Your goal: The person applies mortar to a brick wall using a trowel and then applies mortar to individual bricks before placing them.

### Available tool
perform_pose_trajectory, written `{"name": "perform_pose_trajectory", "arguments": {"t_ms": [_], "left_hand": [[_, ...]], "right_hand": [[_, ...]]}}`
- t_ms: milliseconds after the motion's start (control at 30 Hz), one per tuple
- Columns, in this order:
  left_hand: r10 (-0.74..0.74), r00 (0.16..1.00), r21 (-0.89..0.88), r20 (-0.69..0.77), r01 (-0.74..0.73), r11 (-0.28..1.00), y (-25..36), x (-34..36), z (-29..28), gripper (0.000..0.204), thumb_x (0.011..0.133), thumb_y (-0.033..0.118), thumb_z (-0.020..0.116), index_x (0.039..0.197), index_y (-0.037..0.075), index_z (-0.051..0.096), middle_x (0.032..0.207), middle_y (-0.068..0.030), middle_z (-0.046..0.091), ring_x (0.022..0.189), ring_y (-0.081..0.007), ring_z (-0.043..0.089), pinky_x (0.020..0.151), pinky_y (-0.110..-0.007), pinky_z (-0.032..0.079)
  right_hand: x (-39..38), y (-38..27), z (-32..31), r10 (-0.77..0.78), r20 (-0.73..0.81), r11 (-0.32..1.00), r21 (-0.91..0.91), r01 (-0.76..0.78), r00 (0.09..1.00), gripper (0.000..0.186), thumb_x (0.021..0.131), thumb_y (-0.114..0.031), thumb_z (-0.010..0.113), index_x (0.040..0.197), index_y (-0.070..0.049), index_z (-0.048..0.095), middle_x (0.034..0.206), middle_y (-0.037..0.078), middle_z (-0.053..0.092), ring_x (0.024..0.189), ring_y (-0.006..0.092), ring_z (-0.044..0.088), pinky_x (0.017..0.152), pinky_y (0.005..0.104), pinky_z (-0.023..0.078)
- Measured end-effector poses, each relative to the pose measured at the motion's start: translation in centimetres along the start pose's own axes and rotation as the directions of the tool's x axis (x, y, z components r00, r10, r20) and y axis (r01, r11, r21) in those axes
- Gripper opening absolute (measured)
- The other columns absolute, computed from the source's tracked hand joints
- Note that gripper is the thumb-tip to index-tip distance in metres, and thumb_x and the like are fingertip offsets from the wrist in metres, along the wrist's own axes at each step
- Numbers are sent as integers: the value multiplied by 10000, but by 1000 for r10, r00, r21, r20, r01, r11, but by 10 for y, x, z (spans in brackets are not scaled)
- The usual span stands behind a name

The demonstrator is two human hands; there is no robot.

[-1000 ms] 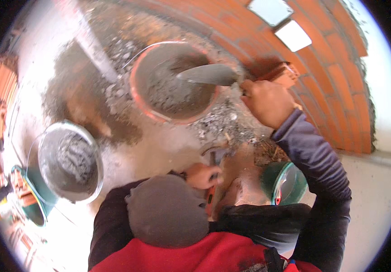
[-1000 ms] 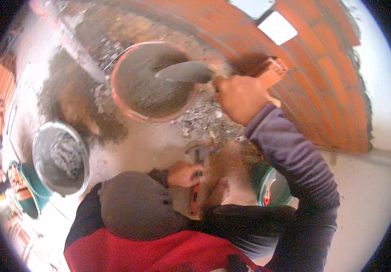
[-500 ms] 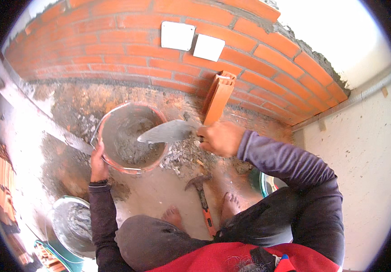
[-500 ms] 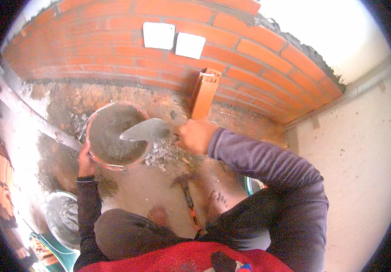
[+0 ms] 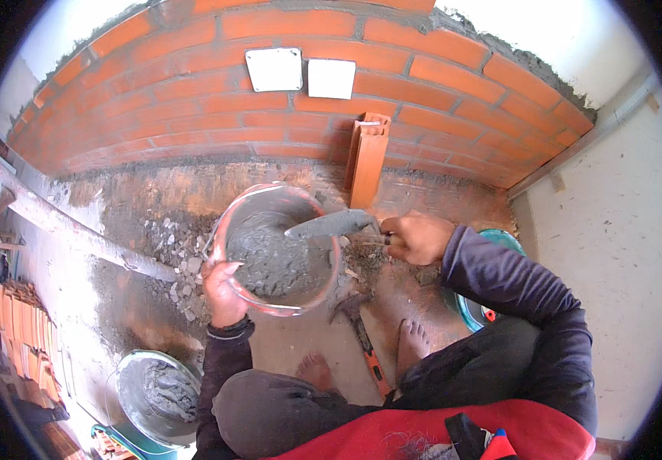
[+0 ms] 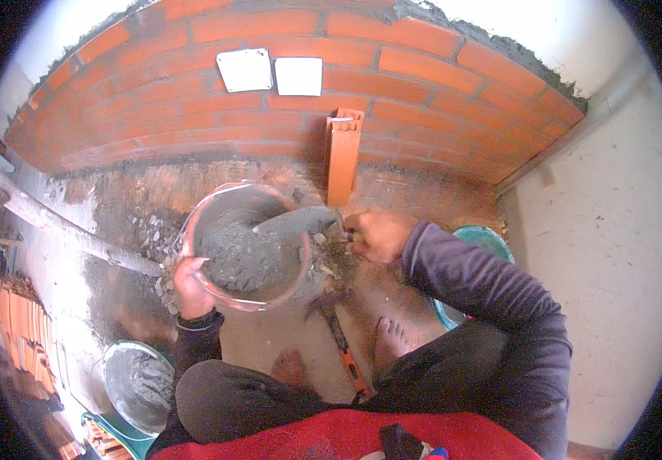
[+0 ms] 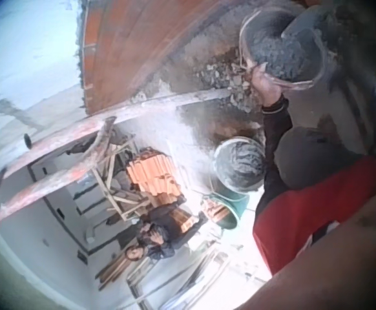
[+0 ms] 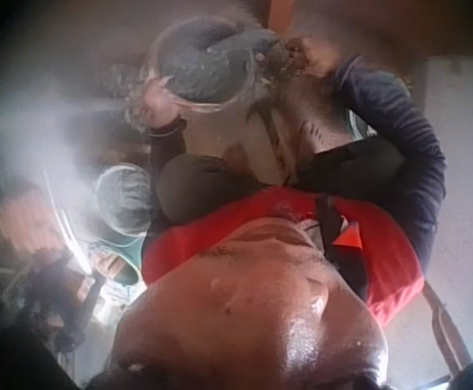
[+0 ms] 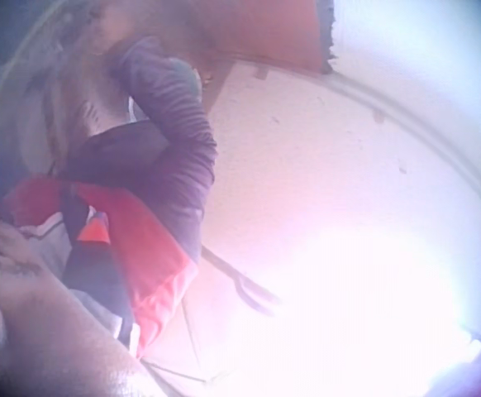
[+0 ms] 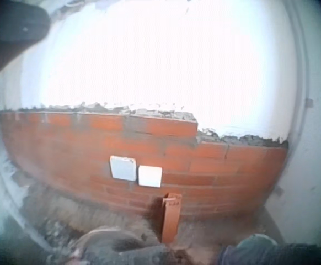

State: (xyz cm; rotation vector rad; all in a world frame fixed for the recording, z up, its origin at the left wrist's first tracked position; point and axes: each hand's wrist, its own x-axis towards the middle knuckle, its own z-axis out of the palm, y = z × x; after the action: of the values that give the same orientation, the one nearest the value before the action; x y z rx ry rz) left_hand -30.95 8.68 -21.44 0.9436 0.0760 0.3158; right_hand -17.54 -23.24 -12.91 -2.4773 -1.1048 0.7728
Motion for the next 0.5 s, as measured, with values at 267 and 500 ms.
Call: {"name": "perform_pose_trajectory", "arguments": {"t_ms": [267,500], "left_hand": [[-17,999,34,-41,19,999,-17,1,16,764,718,200,480,1447,-15,399,1454,-146,441,1360,-262,380,1157,-352,215],[-59,994,76,-91,66,995,-19,-3,22,754,745,181,472,1472,11,366,1451,-136,440,1338,-270,403,1140,-371,259]], "right_hand": [[-13,59,-27,79,-480,992,121,-24,874,373,967,-348,556,1055,3,645,854,260,645,792,400,633,720,465,491],[41,80,-124,67,-737,997,28,-68,672,435,979,-387,530,1055,25,646,835,255,654,802,398,652,711,463,496]]}}
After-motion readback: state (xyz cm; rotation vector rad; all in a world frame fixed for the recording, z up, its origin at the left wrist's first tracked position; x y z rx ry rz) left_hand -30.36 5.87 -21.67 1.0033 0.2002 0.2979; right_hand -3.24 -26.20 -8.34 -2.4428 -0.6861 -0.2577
